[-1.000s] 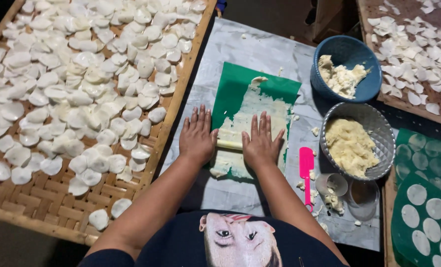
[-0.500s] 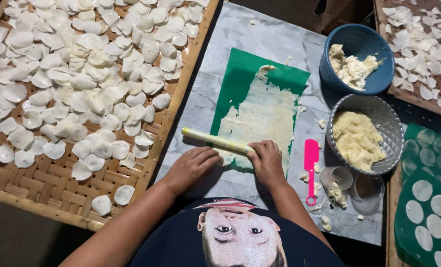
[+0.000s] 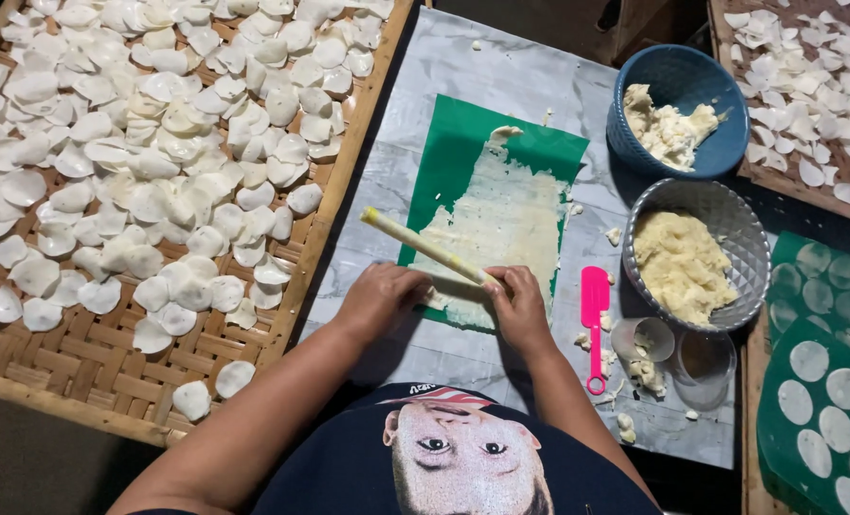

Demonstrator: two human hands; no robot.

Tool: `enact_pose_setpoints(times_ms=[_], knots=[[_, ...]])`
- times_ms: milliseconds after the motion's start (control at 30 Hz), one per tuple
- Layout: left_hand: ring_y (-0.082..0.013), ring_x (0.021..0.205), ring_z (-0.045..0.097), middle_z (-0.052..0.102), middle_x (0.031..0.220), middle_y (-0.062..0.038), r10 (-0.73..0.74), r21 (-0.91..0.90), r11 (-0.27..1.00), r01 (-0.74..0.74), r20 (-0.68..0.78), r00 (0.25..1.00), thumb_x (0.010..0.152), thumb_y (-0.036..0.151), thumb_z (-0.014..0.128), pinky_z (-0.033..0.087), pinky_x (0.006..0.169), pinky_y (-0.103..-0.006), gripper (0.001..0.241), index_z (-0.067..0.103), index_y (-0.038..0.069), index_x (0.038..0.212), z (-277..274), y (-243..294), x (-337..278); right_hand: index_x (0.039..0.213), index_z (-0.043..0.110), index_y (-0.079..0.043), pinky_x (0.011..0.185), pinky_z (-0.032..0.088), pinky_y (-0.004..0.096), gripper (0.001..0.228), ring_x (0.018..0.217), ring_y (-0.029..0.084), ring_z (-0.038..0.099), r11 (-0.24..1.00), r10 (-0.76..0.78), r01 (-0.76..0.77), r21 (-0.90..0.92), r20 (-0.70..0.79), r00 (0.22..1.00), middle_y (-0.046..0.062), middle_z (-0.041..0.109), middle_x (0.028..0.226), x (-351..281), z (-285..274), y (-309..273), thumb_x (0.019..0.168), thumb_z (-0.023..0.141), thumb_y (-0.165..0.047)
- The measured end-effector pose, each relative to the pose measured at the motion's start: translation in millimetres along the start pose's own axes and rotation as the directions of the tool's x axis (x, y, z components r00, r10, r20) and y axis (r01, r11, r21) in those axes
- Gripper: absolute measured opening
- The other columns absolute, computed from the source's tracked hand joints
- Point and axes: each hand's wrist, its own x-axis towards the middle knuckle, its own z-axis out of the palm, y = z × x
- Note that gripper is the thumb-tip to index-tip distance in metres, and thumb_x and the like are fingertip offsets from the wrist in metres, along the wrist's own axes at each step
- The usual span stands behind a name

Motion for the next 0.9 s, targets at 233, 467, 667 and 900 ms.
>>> enact_pose_setpoints(times_ms=[233, 467, 667, 900], knots=[[-0.0233, 0.092, 0.065, 0.062, 0.104, 0.004, -0.076, 0.138, 0.986, 0.095, -0.137, 0.988, 0.088, 0.036, 0.071, 0.049, 0.071, -0.0368, 0.006, 0.071, 0.029, 0.089, -19, 17, -6, 0.116, 0.073, -0.016, 0.103, 0.046, 0.046, 0.021, 0.109, 0.032, 0.064, 0.993, -0.093, 0.094, -0.065, 0.016, 0.996, 0.007, 0.062, 0.103, -9, -17, -11, 0.097, 0.071, -0.025], [-0.0257, 0.085, 0.063, 0.059, 0.095, -0.001, 0.014, 0.222, 0.97, 0.097, -0.451, 0.892, 0.09, 0.024, 0.066, 0.05, 0.077, -0.04, 0.021, 0.069, 0.024, 0.111, -75, 23, 8, 0.124, 0.068, -0.028, 0.09, 0.047, 0.041, 0.028, 0.101, 0.027, 0.062, 0.866, -0.216, 0.247, -0.434, 0.121, 0.969, 0.001, 0.058, 0.103, -33, -24, -7, 0.1, 0.061, -0.04], [-0.0344, 0.118, 0.065, 0.068, 0.121, -0.011, 0.108, 0.115, 0.989, -0.09, -0.162, 0.981, 0.096, 0.039, 0.065, 0.046, 0.105, -0.0549, 0.033, 0.071, 0.018, 0.12, -47, -19, 36, 0.127, 0.063, -0.026, 0.088, 0.047, 0.042, 0.033, 0.1, 0.026, 0.063, 0.774, -0.256, 0.33, -0.54, 0.211, 0.944, 0.001, 0.057, 0.104, -26, -24, -16, 0.099, 0.059, -0.043], [-0.0263, 0.101, 0.066, 0.065, 0.108, -0.001, 0.158, 0.141, 0.979, -0.148, -0.06, 0.986, 0.081, 0.027, 0.081, 0.055, 0.083, -0.0407, 0.032, 0.071, 0.025, 0.112, -62, -7, 27, 0.127, 0.061, -0.027, 0.086, 0.049, 0.043, 0.03, 0.101, 0.027, 0.061, 0.767, -0.279, 0.358, -0.532, 0.225, 0.933, 0.001, 0.054, 0.105, -21, -25, -19, 0.102, 0.051, -0.041]])
